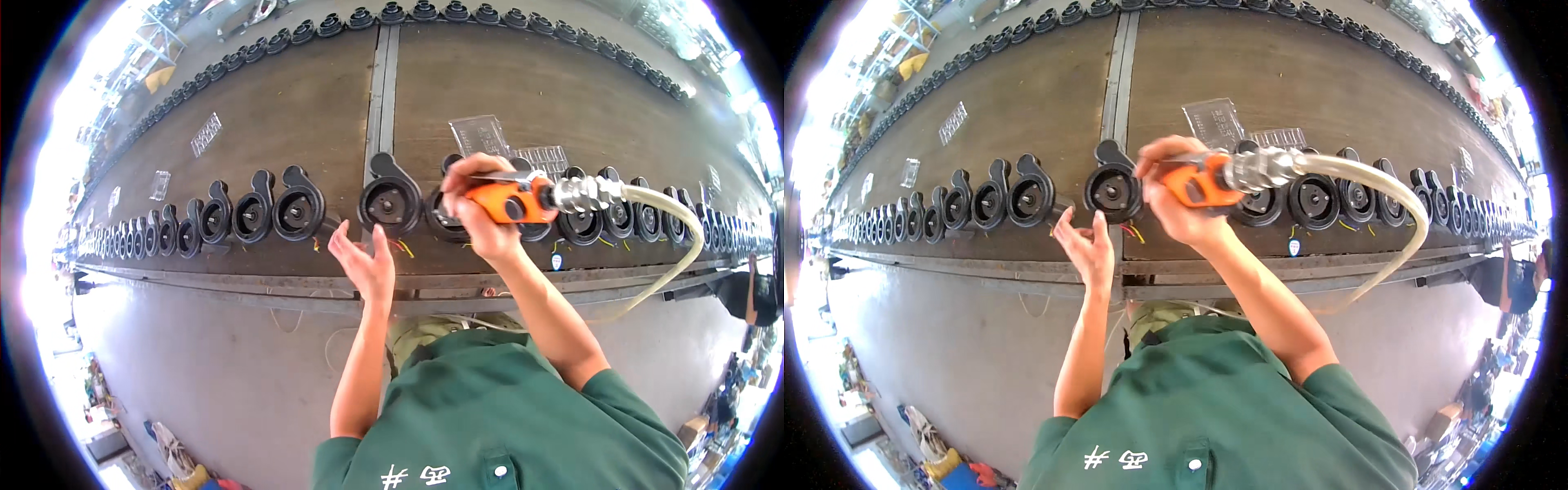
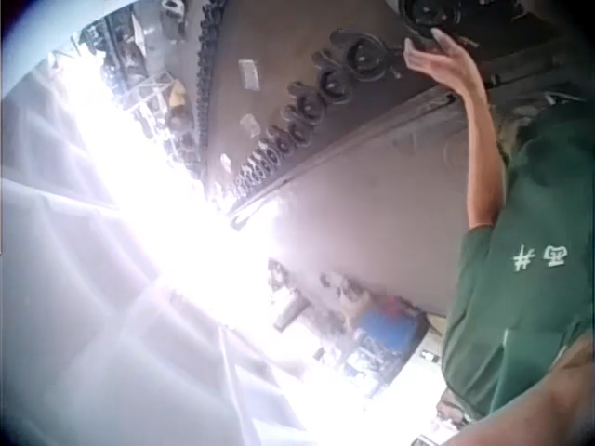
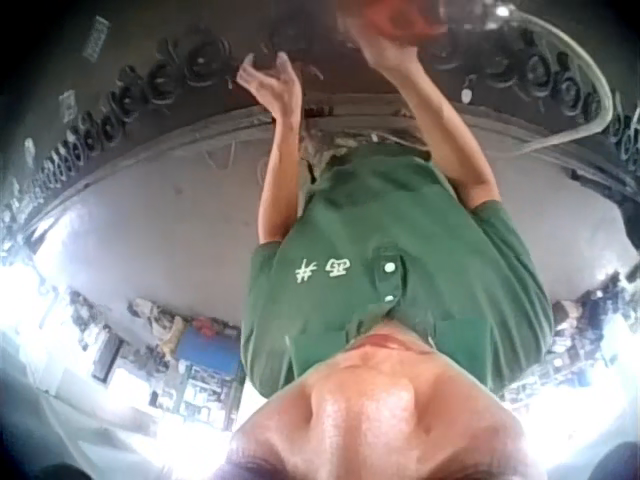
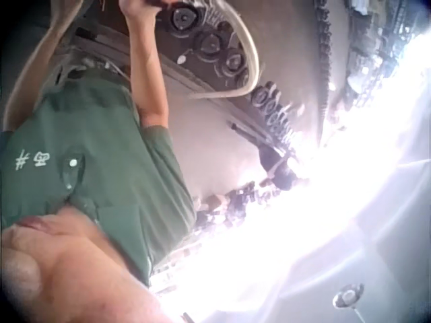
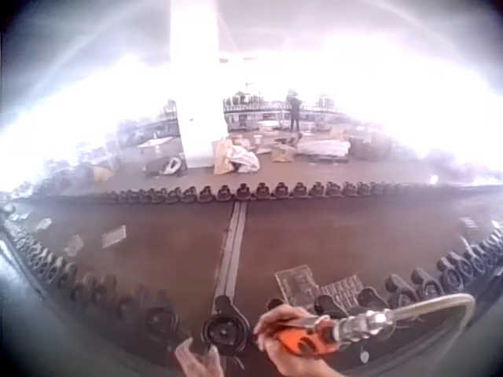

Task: The person assembles several black plastic fan housings along a production line using a pneumatic screwdriver. The person secures components inside each housing and then moves to the next one in the row.

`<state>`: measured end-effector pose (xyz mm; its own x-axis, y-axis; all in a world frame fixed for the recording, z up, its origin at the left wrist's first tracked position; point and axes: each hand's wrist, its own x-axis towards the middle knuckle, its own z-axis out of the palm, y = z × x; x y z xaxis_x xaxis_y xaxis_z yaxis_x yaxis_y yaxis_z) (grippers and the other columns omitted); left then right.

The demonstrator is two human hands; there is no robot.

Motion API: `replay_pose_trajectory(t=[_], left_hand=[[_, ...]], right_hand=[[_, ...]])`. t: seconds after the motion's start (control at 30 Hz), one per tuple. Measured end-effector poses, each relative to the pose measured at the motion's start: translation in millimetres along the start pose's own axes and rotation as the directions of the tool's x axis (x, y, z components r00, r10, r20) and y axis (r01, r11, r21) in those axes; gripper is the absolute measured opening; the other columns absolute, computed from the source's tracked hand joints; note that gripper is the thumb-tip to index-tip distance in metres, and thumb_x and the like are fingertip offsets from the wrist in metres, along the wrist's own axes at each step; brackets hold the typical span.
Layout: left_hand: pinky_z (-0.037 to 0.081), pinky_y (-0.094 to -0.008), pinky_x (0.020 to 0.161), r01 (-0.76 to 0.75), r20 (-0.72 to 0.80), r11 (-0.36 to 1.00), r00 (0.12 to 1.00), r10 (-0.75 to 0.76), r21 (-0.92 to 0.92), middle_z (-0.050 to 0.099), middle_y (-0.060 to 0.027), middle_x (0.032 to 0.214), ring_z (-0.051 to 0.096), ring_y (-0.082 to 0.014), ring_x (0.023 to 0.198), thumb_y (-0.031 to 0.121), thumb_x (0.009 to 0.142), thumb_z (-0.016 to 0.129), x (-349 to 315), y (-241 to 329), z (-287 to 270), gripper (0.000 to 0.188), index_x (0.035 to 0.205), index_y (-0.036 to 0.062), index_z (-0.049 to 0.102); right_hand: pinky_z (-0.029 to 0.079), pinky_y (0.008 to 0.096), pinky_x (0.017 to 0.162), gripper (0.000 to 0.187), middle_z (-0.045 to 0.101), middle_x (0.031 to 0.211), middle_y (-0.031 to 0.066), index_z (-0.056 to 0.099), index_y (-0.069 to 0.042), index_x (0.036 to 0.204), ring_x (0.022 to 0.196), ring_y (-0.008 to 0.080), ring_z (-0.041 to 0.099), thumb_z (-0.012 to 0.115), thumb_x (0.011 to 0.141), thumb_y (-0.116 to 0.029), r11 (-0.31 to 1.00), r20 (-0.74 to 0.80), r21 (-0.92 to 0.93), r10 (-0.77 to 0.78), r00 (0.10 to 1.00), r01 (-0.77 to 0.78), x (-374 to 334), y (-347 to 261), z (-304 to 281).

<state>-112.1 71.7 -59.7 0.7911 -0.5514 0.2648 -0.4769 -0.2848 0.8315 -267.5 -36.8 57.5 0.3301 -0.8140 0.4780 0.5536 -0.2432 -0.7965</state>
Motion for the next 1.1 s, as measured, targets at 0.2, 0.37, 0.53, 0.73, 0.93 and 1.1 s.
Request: replay_pose_trajectory(t=[0.2,0.37,0.53,0.73,0.93,1.1], left_hand=[[0.049,-0.0412,0.093,-0.492,0.425,0.866,0.804,0.416,0.083,0.061,-0.0132,0.123,0.054,-0.0326,0.112,0.017,0.083,0.078,-19.8,60.3,15.9,0.03,0.109,0.0036,0.073],[0.041,-0.0491,0.109,-0.626,0.643,0.73,0.684,0.345,0.274,0.053,-0.0195,0.142,0.047,-0.0375,0.128,0.033,0.077,0.083,-1.5,85.1,45.5,0.05,0.118,0.006,0.073],[0.038,-0.0512,0.112,-0.655,0.729,0.715,0.61,0.31,0.244,0.05,-0.0178,0.147,0.045,-0.0363,0.133,0.038,0.071,0.086,19.3,92.5,53.7,0.06,0.127,0.0199,0.073],[0.039,-0.0506,0.111,-0.756,0.845,0.645,0.413,0.339,0.111,0.054,-0.0137,0.144,0.048,-0.0326,0.13,0.042,0.065,0.089,52.1,90.4,55.0,0.069,0.129,0.0243,0.072],[0.042,-0.0461,0.099,-0.752,0.893,0.653,0.352,0.281,0.091,0.067,-0.0066,0.12,0.053,-0.0288,0.117,0.042,0.063,0.091,63.7,91.3,59.3,0.066,0.125,0.0235,0.076],[0.042,-0.0446,0.095,-0.751,0.881,0.649,0.383,0.277,0.123,0.069,-0.0036,0.106,0.054,-0.0276,0.113,0.041,0.064,0.09,59.7,88.8,61.6,0.06,0.12,0.0235,0.078]], right_hand=[[0.053,0.0263,0.068,0.032,0.067,0.097,0.0109,0.06,0.002,0.116,0.073,0.0104,0.062,0.057,0.084,0.005,0.997,-0.177,-0.027,0.072,0.982,-0.078,-41.3,-39.9,-83.0],[0.053,0.0262,0.069,0.032,0.066,0.097,0.0102,0.059,0.002,0.117,0.073,0.01,0.06,0.057,0.086,0.006,0.994,-0.188,-0.111,-0.021,0.982,0.0,-39.7,-62.3,-112.0],[0.053,0.0256,0.068,0.031,0.066,0.097,0.0098,0.06,0.002,0.116,0.075,0.0107,0.061,0.058,0.085,0.008,0.995,-0.252,-0.102,-0.027,0.967,0.001,-35.4,-66.7,-107.0],[0.053,0.0247,0.066,0.03,0.068,0.095,0.0094,0.062,0.003,0.114,0.074,0.0102,0.063,0.059,0.084,0.008,0.997,-0.31,-0.047,0.037,0.95,-0.055,-28.4,-37.1,-82.2],[0.055,0.026,0.065,0.029,0.068,0.093,0.01,0.063,0.004,0.111,0.074,0.0119,0.066,0.059,0.083,0.011,0.993,-0.375,-0.062,0.067,0.924,-0.097,-13.0,0.2,-58.4],[0.055,0.0254,0.067,0.027,0.068,0.093,0.0084,0.062,0.003,0.109,0.077,0.0107,0.065,0.061,0.083,0.011,0.989,-0.365,-0.095,0.072,0.928,-0.114,-10.0,31.8,-55.2]])
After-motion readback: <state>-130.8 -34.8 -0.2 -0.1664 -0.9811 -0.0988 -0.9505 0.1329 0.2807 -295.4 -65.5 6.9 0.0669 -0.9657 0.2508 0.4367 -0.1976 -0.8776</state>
